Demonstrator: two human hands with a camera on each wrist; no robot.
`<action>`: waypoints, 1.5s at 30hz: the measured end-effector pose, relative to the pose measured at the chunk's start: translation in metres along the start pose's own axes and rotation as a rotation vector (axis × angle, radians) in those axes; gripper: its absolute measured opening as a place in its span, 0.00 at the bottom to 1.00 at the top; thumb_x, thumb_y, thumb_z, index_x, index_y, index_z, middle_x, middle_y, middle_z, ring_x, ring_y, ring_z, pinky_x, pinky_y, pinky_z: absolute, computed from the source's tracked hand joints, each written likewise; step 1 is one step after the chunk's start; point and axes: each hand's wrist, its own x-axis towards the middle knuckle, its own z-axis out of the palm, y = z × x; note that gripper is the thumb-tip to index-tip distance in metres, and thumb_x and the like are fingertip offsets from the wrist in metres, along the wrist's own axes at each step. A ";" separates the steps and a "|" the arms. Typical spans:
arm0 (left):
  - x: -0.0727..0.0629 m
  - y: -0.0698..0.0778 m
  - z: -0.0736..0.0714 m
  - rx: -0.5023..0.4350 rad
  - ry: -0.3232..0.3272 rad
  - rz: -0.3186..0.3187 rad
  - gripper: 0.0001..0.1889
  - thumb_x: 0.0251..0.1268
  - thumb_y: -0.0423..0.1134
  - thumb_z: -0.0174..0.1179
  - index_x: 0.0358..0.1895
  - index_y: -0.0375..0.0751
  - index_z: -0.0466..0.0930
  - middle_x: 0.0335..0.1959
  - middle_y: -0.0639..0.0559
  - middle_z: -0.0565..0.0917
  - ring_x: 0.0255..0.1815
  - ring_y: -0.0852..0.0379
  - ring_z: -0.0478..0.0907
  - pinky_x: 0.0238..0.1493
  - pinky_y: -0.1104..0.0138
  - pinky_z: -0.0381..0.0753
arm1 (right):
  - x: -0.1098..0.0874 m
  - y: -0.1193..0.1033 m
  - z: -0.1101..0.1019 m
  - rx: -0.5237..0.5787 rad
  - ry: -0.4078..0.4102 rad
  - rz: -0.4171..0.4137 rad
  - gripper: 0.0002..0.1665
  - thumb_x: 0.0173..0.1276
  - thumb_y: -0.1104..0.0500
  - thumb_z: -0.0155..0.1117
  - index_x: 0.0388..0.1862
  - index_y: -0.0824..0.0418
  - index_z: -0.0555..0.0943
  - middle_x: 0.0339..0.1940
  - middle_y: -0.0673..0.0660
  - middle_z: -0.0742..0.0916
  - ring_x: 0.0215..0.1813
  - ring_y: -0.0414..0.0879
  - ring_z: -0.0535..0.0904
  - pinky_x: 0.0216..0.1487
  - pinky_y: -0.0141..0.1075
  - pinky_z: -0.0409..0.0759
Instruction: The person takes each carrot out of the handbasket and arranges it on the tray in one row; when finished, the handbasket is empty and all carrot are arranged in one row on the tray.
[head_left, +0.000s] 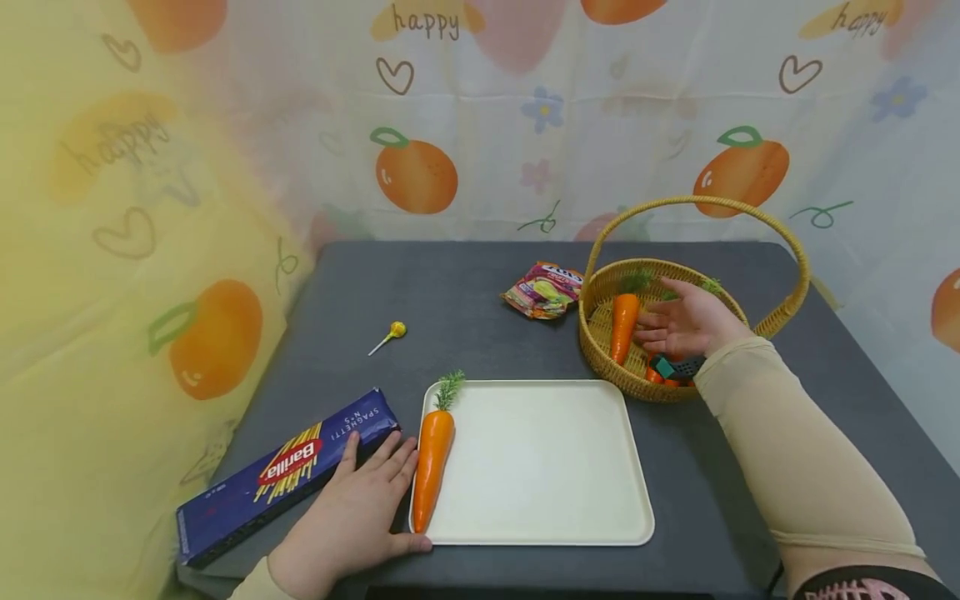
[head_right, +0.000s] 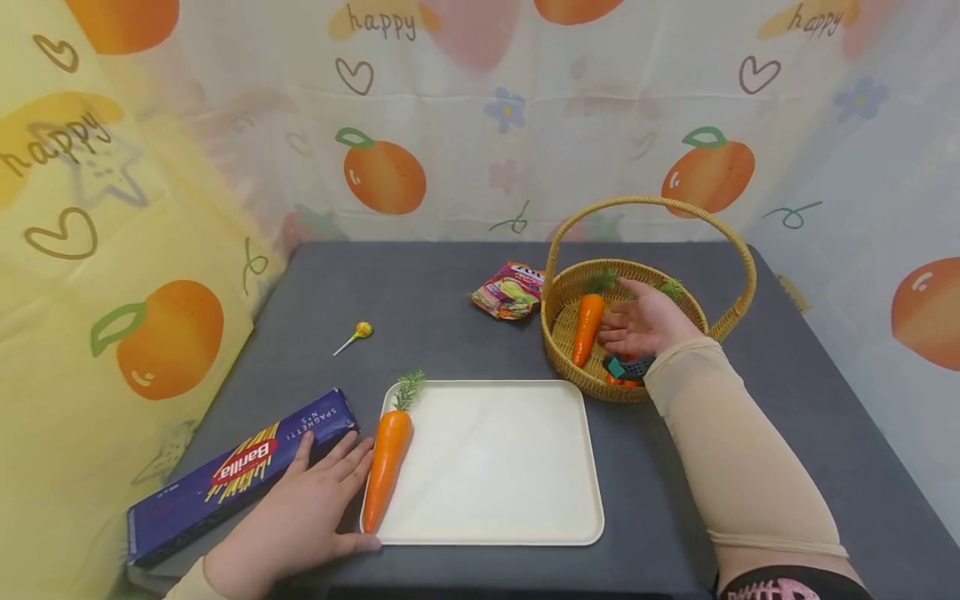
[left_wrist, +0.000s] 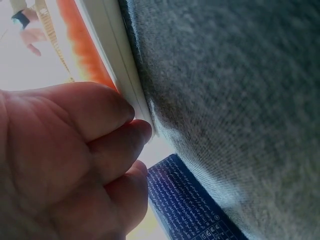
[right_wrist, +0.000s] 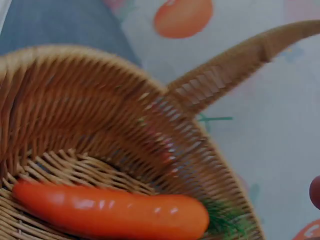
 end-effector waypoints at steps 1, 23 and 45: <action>0.000 0.000 0.000 0.000 -0.001 0.001 0.63 0.53 0.84 0.67 0.85 0.44 0.70 0.89 0.51 0.67 0.93 0.42 0.53 0.85 0.25 0.28 | 0.004 0.000 0.002 -0.007 0.012 0.010 0.51 0.89 0.28 0.25 0.87 0.50 0.13 0.93 0.53 0.28 0.94 0.56 0.26 0.93 0.49 0.32; 0.001 0.001 0.000 -0.026 -0.027 0.004 0.64 0.52 0.85 0.67 0.85 0.44 0.70 0.88 0.51 0.68 0.93 0.42 0.53 0.84 0.24 0.28 | 0.073 0.002 0.014 -0.243 0.123 0.023 0.29 0.91 0.33 0.39 0.62 0.56 0.68 0.45 0.53 0.85 0.42 0.46 0.84 0.46 0.36 0.81; 0.002 0.000 0.001 0.013 -0.005 0.006 0.64 0.52 0.86 0.66 0.85 0.43 0.71 0.88 0.50 0.68 0.93 0.41 0.54 0.85 0.24 0.30 | -0.002 0.034 0.044 0.270 -0.401 -0.342 0.20 0.91 0.49 0.51 0.64 0.61 0.80 0.48 0.61 0.86 0.48 0.55 0.87 0.60 0.44 0.89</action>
